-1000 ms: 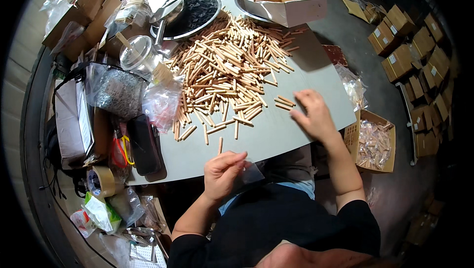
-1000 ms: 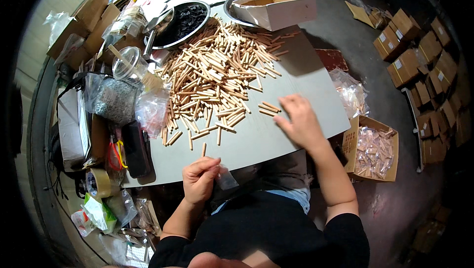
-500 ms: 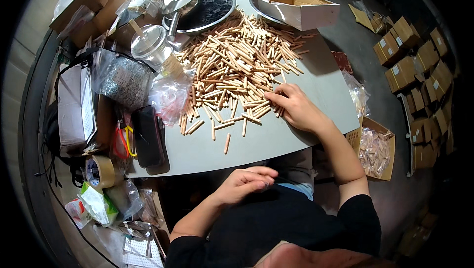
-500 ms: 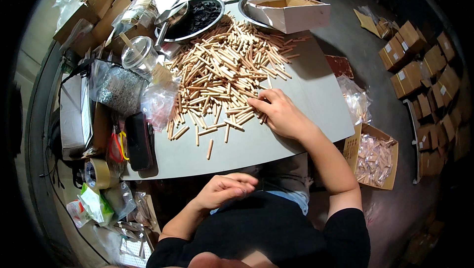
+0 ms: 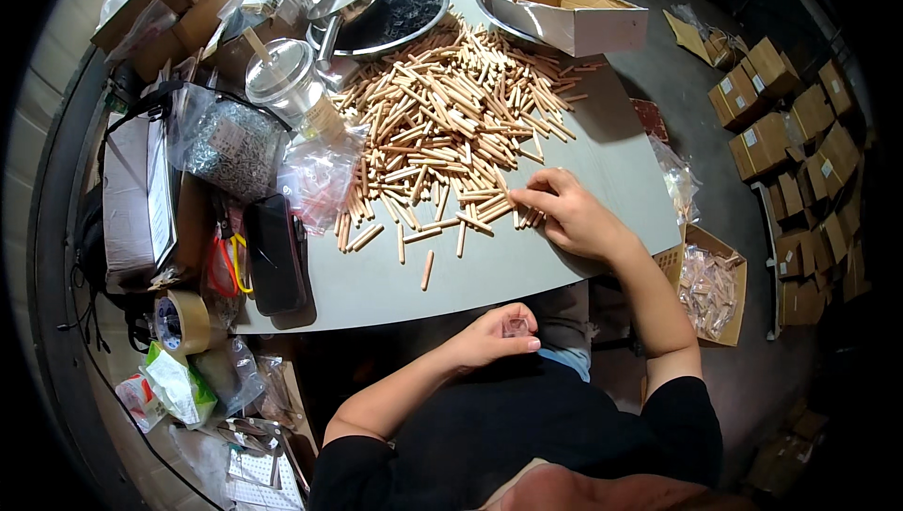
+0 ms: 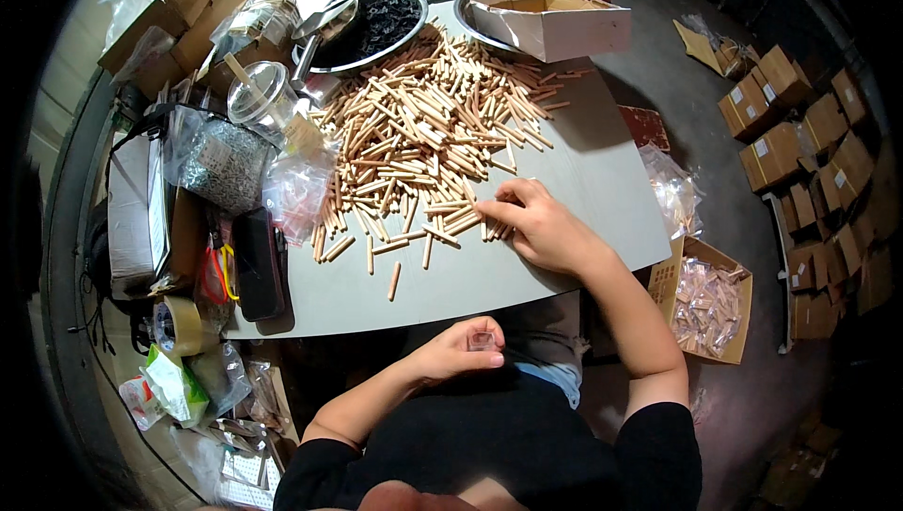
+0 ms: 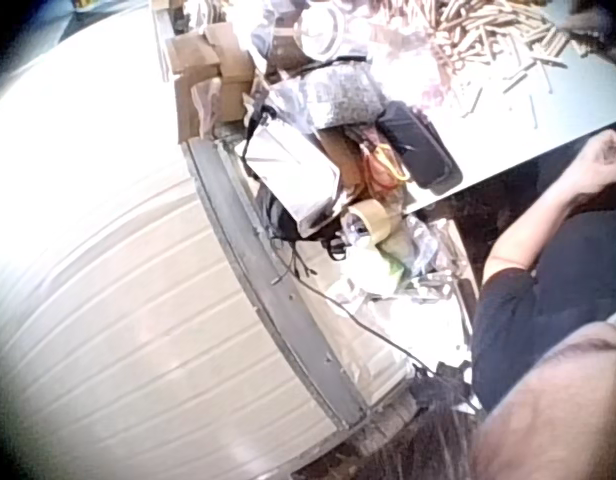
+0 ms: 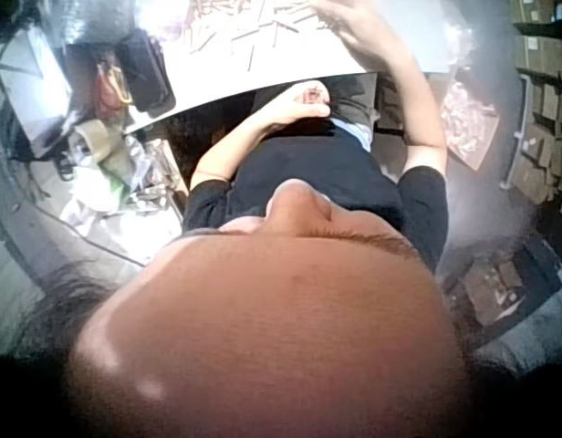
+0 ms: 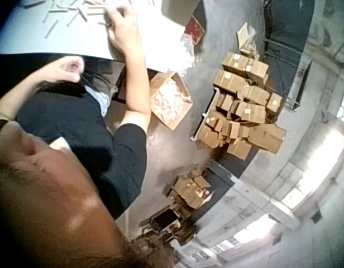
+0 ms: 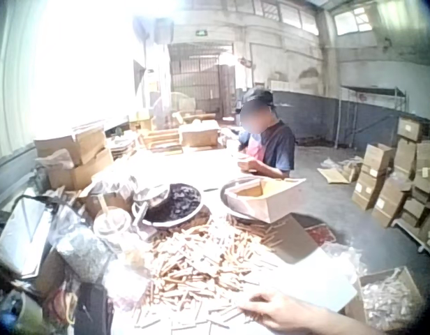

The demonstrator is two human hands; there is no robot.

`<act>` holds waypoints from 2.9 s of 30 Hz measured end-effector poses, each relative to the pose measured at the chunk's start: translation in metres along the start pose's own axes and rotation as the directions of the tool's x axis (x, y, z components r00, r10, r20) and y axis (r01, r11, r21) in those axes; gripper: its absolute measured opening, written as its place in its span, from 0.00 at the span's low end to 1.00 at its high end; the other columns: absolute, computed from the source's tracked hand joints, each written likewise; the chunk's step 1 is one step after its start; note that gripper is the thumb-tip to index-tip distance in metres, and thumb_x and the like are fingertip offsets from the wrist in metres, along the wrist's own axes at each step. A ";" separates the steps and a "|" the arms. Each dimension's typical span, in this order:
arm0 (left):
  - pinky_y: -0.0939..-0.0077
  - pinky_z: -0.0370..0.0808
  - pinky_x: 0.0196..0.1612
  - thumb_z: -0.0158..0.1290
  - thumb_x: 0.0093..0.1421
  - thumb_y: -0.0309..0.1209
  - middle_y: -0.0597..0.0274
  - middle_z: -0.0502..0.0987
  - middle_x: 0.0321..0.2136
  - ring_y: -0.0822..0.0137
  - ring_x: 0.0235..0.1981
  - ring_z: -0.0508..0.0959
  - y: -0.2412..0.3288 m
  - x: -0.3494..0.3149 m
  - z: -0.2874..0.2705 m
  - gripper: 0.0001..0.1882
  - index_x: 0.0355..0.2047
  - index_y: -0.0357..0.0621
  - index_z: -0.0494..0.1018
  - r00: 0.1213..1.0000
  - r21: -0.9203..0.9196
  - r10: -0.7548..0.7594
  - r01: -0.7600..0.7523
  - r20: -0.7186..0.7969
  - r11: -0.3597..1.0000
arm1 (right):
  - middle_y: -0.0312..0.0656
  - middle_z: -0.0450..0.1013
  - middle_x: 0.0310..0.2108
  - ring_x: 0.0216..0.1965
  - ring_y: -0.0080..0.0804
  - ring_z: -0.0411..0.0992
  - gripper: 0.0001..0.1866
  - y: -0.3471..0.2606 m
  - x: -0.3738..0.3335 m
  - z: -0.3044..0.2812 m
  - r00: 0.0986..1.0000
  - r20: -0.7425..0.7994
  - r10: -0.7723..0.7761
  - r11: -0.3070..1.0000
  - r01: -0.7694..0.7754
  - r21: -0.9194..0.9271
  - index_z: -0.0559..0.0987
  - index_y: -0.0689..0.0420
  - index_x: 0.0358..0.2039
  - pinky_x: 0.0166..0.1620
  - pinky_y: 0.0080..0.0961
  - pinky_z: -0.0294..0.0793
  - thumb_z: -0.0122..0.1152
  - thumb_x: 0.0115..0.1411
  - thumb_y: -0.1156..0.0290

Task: The person repeatedly picks up small wooden sticks from a large pile on a table and places them into small clear plastic bags. The person then places the filled bags into a cardboard box to the right. The process is repetitive and involves handling the sticks and bags by hand.

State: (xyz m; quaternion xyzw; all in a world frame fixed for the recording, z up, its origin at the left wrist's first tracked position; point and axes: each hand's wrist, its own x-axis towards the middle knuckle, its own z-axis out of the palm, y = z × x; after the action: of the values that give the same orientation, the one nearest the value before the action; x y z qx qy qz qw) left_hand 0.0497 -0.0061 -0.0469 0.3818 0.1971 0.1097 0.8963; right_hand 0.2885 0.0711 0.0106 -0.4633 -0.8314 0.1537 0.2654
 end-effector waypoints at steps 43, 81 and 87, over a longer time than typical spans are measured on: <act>0.66 0.75 0.36 0.61 0.54 0.22 0.55 0.77 0.29 0.56 0.32 0.78 0.048 -0.011 0.029 0.06 0.31 0.38 0.76 0.573 0.852 0.817 -0.456 0.061 0.256 | 0.44 0.76 0.28 0.29 0.40 0.75 0.09 -0.097 -0.064 -0.013 0.990 0.030 0.141 0.870 -0.138 0.473 0.80 0.60 0.34 0.33 0.31 0.75 0.70 0.52 0.77; 0.60 0.74 0.45 0.59 0.52 0.26 0.58 0.80 0.34 0.53 0.38 0.78 0.160 -0.103 -0.141 0.05 0.30 0.40 0.78 0.524 0.719 0.843 0.632 -0.120 -0.290 | 0.49 0.72 0.42 0.45 0.50 0.72 0.16 -0.041 -0.017 0.015 0.957 -0.191 0.218 0.976 -0.217 0.024 0.79 0.62 0.42 0.50 0.40 0.73 0.68 0.53 0.74; 0.61 0.75 0.38 0.56 0.58 0.24 0.53 0.80 0.31 0.52 0.33 0.80 0.163 -0.106 -0.133 0.03 0.33 0.38 0.77 0.397 0.827 0.905 0.553 -0.154 -0.101 | 0.47 0.70 0.41 0.45 0.49 0.71 0.11 -0.038 0.012 0.038 0.970 -0.176 0.169 0.985 -0.163 0.049 0.78 0.60 0.38 0.49 0.38 0.74 0.67 0.53 0.75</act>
State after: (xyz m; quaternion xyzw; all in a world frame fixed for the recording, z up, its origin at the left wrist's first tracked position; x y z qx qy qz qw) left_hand -0.1109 0.1544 0.0161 0.7897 0.5441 0.2834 -0.0058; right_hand 0.2347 0.0610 0.0025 -0.5386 -0.7596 0.1473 0.3335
